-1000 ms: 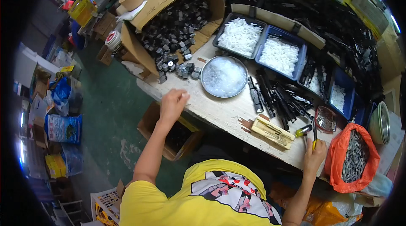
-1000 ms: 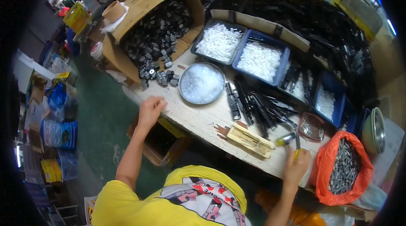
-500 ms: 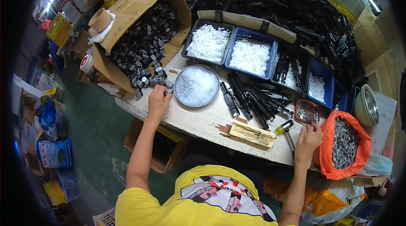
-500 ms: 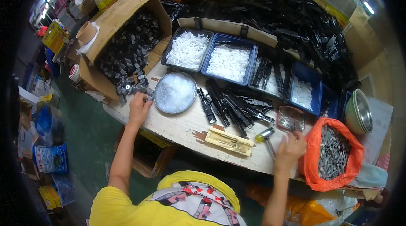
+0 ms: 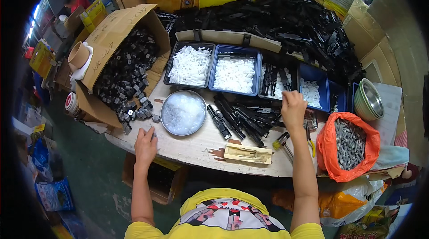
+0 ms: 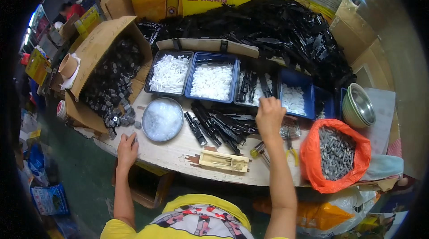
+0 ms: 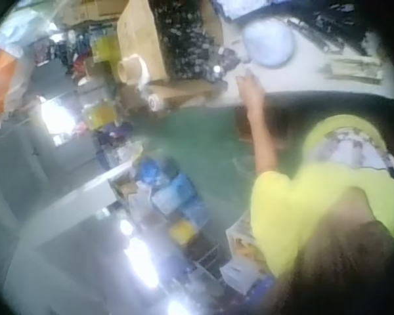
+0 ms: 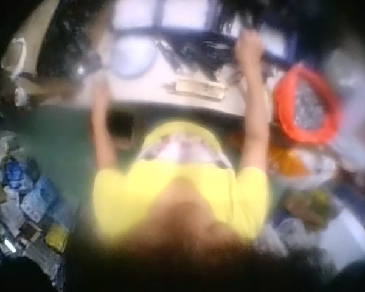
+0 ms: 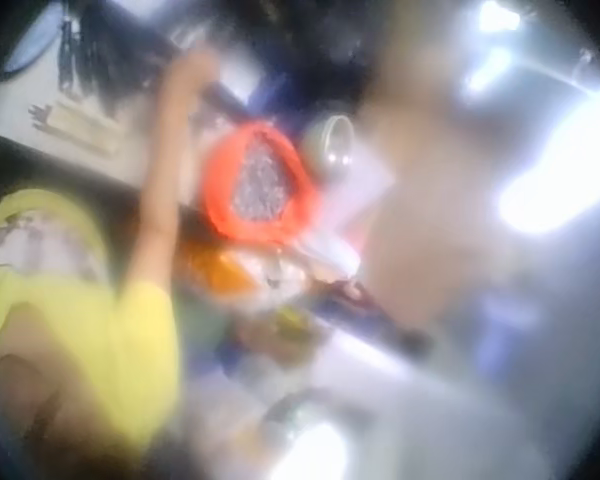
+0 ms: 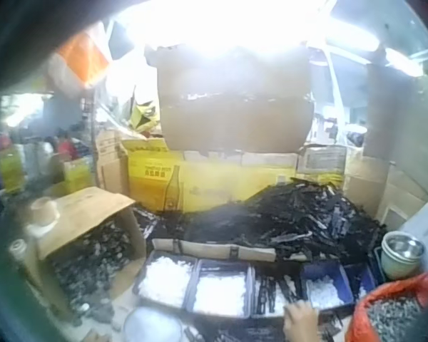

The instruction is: The person assembles small metal lock cylinders at a cluttered workbench. They pick up a black cylindrical housing, insert a white plastic component, and use a hammer to tap it into place. The person then uses pliers to adjust the assembly and places the finished unit into a cardboard box. This process is repeated for multiple units throughout the clip.

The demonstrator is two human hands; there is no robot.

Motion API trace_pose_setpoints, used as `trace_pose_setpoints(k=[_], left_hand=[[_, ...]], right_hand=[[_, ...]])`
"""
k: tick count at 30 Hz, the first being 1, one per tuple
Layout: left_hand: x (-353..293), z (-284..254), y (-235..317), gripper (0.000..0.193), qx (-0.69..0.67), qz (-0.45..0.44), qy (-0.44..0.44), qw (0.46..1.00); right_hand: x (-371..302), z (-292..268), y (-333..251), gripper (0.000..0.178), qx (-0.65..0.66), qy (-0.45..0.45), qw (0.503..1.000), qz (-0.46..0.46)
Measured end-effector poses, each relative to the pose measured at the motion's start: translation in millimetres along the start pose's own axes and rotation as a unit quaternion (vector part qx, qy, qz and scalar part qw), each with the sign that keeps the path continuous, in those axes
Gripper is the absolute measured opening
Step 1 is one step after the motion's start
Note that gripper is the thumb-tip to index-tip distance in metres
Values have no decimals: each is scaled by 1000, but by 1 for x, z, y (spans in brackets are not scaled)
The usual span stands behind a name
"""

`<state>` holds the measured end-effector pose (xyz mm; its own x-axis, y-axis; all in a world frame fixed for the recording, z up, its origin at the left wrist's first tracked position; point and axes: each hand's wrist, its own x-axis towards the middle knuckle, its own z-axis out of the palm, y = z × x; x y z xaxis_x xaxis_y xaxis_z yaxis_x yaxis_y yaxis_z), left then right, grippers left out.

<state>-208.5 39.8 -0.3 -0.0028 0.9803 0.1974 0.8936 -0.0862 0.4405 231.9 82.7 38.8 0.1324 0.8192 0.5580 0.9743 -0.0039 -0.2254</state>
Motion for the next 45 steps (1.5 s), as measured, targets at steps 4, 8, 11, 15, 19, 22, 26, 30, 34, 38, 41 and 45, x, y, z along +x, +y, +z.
trace_pose_setpoints(k=[4, 8, 11, 15, 19, 22, 26, 30, 34, 38, 41, 45], left_hand=[[-8, -9, 1, 28, -200, -71, 53, 976], [-12, -9, 18, 25, -327, -59, 67, 941], [-13, -9, 40, 24, -354, -43, 43, 933], [-17, -1, 55, 25, -359, -21, 13, 933], [-20, 3, 72, 25, -389, -11, -21, 921], [-22, 3, 82, 24, -396, 5, -38, 918], [-22, 4, 89, 23, -422, -10, -62, 904], [-25, 1, 92, 23, -438, -14, -73, 896], [-33, 8, 90, 24, -447, -10, -72, 892], [-38, 23, 102, 23, -437, 9, -115, 892], [-38, 25, 118, 23, -414, 54, -143, 898], [-38, 30, 130, 23, -427, 79, -151, 888]], right_hand=[[24, 6, 22, 18, -19, -33, 999, 3], [41, 19, 3, 24, -15, -86, 985, -146], [53, 29, -5, 26, -68, -101, 968, -218], [61, 26, 3, 20, -114, -82, 941, -308], [63, 21, 12, 14, -125, -55, 924, -358], [64, 14, 15, 14, -125, -23, 922, -366], [66, 7, 18, 18, -144, -19, 924, -355], [63, -11, 5, 27, -117, -40, 945, -303], [12, -44, -43, 21, -86, -189, 935, -286], [-65, -73, -76, 20, -1, -308, 901, -306], [-95, -63, -77, 15, 40, -305, 905, -294], [-106, -43, -84, 21, 81, -251, 923, -282]])
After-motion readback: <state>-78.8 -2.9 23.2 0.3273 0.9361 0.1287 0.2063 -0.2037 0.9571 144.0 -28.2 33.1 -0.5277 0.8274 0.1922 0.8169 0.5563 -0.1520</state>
